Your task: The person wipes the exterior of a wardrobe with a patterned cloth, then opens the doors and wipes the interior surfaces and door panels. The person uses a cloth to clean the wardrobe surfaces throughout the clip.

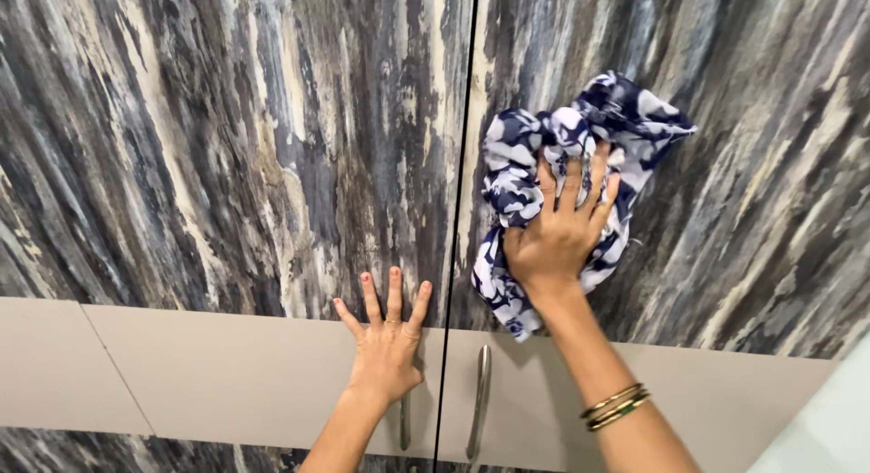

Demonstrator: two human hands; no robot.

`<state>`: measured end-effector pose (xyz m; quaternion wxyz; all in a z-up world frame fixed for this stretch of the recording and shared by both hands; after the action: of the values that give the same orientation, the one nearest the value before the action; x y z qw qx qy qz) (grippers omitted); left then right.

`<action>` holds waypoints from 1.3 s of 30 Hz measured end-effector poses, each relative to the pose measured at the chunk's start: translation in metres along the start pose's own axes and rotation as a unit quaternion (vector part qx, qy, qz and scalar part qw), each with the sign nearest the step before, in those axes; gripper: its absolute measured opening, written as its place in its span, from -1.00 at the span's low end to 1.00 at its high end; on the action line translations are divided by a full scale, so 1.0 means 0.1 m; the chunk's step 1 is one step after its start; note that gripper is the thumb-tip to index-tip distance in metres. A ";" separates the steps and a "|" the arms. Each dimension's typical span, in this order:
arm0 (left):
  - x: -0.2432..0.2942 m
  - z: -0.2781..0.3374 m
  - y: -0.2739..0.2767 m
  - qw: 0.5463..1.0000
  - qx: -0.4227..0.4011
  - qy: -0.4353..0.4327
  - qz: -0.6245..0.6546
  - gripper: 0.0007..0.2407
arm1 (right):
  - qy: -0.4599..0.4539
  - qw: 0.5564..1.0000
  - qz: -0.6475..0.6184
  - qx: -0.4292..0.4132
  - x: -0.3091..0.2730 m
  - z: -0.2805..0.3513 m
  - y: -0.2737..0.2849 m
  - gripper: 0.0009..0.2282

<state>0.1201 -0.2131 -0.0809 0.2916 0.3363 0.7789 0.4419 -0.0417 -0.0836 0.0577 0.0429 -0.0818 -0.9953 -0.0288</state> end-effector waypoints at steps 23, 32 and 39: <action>-0.09 0.06 0.00 0.996 -0.059 0.013 -0.065 0.14 | 0.091 0.981 -0.022 -0.170 -0.01 1.41 0.18 -0.63; -0.09 0.06 -0.11 0.992 -0.042 0.039 -0.110 0.17 | 0.061 0.954 0.067 -0.284 1.22 1.88 1.10 -0.59; -0.06 0.02 -0.16 0.996 -0.011 0.067 -0.060 0.25 | -0.116 0.956 0.151 -0.222 1.84 1.67 1.90 -0.52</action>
<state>0.1209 -0.2232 -0.0949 0.2683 0.2558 0.8106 0.4533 -0.2046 0.1435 -0.0824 -0.0880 -0.2417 -0.9380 -0.2324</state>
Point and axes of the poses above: each hand's wrist, its own z-axis away from the middle knuckle, its own y-axis out of the back of the hand, x = y × z, the point moved 7 cm from there along -z, towards the middle knuckle, and after that the axes turned 9 degrees about -z, right-handed, at the moved point
